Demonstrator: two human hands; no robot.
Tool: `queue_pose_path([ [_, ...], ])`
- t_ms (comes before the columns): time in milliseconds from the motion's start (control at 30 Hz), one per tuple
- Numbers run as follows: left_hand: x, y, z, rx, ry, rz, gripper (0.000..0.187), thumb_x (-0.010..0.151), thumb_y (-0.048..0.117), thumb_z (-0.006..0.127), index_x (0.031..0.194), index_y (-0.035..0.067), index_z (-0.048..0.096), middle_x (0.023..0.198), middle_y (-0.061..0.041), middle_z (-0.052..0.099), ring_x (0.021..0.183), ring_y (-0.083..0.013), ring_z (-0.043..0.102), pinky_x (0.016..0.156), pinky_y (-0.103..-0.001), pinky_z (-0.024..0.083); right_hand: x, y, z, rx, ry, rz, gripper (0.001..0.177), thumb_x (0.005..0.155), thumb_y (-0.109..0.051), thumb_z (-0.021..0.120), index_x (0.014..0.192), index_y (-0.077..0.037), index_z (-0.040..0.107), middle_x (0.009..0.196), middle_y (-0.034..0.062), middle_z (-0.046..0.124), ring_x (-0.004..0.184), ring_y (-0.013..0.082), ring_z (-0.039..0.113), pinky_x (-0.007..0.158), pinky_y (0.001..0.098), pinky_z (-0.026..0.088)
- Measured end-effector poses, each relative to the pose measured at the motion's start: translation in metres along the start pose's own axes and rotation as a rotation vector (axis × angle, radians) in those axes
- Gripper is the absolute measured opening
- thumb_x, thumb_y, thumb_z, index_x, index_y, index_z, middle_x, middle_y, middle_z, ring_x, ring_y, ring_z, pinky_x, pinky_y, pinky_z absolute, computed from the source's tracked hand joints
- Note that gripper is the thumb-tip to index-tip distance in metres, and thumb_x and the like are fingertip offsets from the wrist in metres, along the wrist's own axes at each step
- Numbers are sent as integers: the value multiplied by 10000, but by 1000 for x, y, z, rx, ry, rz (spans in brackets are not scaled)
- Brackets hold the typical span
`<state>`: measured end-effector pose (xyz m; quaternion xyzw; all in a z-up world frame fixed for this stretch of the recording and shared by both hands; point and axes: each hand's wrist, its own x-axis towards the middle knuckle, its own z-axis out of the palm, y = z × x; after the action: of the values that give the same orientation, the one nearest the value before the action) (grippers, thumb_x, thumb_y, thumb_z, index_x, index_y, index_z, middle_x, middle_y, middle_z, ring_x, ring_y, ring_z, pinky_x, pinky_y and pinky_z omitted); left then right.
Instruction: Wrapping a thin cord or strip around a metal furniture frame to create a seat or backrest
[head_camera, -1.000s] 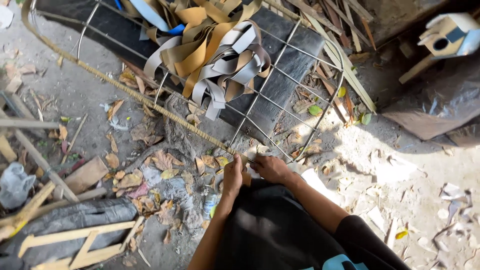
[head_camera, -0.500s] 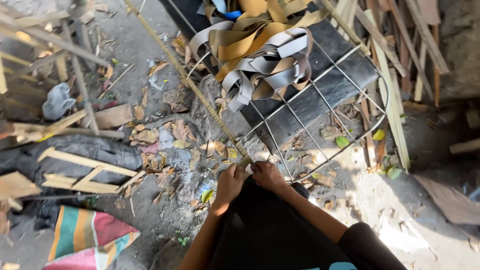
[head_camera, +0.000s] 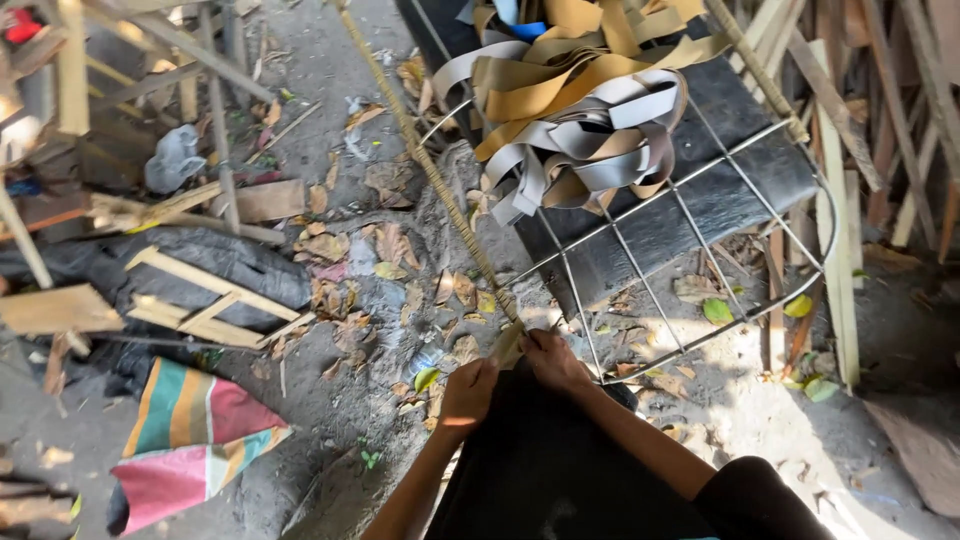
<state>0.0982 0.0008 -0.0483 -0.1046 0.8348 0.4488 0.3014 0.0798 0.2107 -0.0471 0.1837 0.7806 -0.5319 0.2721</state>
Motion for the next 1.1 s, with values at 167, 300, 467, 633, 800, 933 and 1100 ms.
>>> queue_pose_path([
  [167,19,64,-38,606,-211,49,513,1027,566,403,929,110,617,873,-230,732,961,-465,729,860,-595,569,-3,8,-5,-300,-213,-203,296,1083,-290,496,1244,-89,641,1262,213,642,1204,447,624,957,551,583],
  [300,146,-13,54,850,-333,272,291,845,350,764,865,60,743,822,-212,764,910,-432,778,830,-522,626,20,-15,-10,461,-365,364,878,1033,-830,270,817,-55,621,487,99,434,297,222,368,302,367,344],
  [467,204,-25,63,143,-457,1026,390,867,345,672,1178,121,598,758,-119,659,763,-394,706,726,-482,569,-2,-83,-47,506,-575,431,845,1024,-835,171,544,-168,371,404,28,277,323,153,266,383,310,345],
  [633,142,53,-2,461,-277,1102,274,867,216,696,1036,3,666,806,-200,691,760,-441,711,656,-558,565,24,-36,-35,-75,-710,-116,499,923,-304,760,589,-115,441,375,54,473,344,228,497,387,353,420],
  [800,85,36,7,224,262,308,227,1006,257,503,1176,182,632,944,-128,737,903,-402,751,794,-528,590,7,-13,-26,-546,485,-1280,297,1005,-66,637,1162,180,694,626,151,565,583,300,671,397,344,557],
  [933,34,78,7,137,445,541,312,1008,233,519,1206,59,686,1148,-153,790,1014,-354,767,819,-455,590,2,-8,-16,142,-125,137,487,1031,-504,511,1167,-100,746,818,60,742,688,168,687,618,346,488],
  [1100,25,123,14,188,25,183,459,988,576,496,1096,194,726,960,-99,802,881,-342,757,708,-440,542,-2,12,-12,12,-40,-371,309,990,-261,525,786,-47,614,705,86,651,622,171,497,575,412,411],
])
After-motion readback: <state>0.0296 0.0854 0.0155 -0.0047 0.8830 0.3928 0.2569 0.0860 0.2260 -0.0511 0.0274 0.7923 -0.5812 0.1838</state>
